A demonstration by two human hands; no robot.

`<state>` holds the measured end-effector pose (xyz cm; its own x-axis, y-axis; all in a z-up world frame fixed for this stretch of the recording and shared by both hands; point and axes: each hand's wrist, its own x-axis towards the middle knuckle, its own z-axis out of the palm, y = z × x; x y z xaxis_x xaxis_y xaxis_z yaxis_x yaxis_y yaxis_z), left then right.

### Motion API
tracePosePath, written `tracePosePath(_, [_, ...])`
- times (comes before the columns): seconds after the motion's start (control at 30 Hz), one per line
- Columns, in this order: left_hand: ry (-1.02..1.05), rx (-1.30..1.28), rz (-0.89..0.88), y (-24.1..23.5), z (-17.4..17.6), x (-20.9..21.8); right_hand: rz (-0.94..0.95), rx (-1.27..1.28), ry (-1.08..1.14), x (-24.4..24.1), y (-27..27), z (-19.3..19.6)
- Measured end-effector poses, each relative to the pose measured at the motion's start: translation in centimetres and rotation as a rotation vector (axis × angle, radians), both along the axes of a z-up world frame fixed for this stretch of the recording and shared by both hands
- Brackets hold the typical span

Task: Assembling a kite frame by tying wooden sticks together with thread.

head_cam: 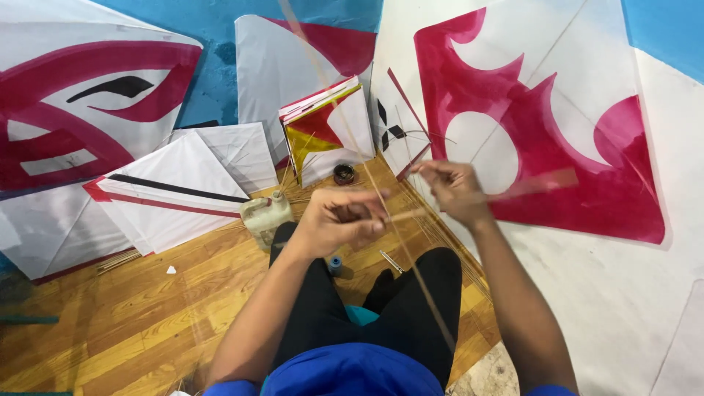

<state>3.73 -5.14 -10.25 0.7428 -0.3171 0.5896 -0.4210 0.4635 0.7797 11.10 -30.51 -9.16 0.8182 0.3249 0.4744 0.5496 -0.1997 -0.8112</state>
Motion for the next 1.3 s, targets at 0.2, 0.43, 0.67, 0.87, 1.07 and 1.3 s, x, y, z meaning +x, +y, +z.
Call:
tracePosePath(0.2, [0.103, -0.251, 0.101, -0.4, -0.6, 1.8, 0.133, 0.135, 0.322, -1.5, 0.9, -5.4])
tracePosePath(0.43, [0.07, -0.213, 0.346, -0.4, 2.3, 2.0, 0.09, 0.139, 0.468, -6.2, -0.2, -6.1])
tracePosePath(0.67, [0.078, 0.021, 0.569, 0.7, 4.1, 2.6, -0.001, -0.047, 0.323, -9.2, -0.2, -2.9])
tracePosePath(0.87, [0.119, 0.065, 0.606, 0.8, 6.4, 1.3, 0.096, 0.093, 0.572, -10.1, -0.1, -4.4])
tracePosePath(1.07, [-0.17, 0.455, 0.937, 2.5, 6.6, 2.1, 0.098, 0.03, 0.641, -11.4, 0.3, -2.5])
tracePosePath(1.3, [-0.525, 1.082, 0.931, 4.1, 8.2, 1.4, -0.038, -0.496, -0.105, -13.9, -1.8, 2.8])
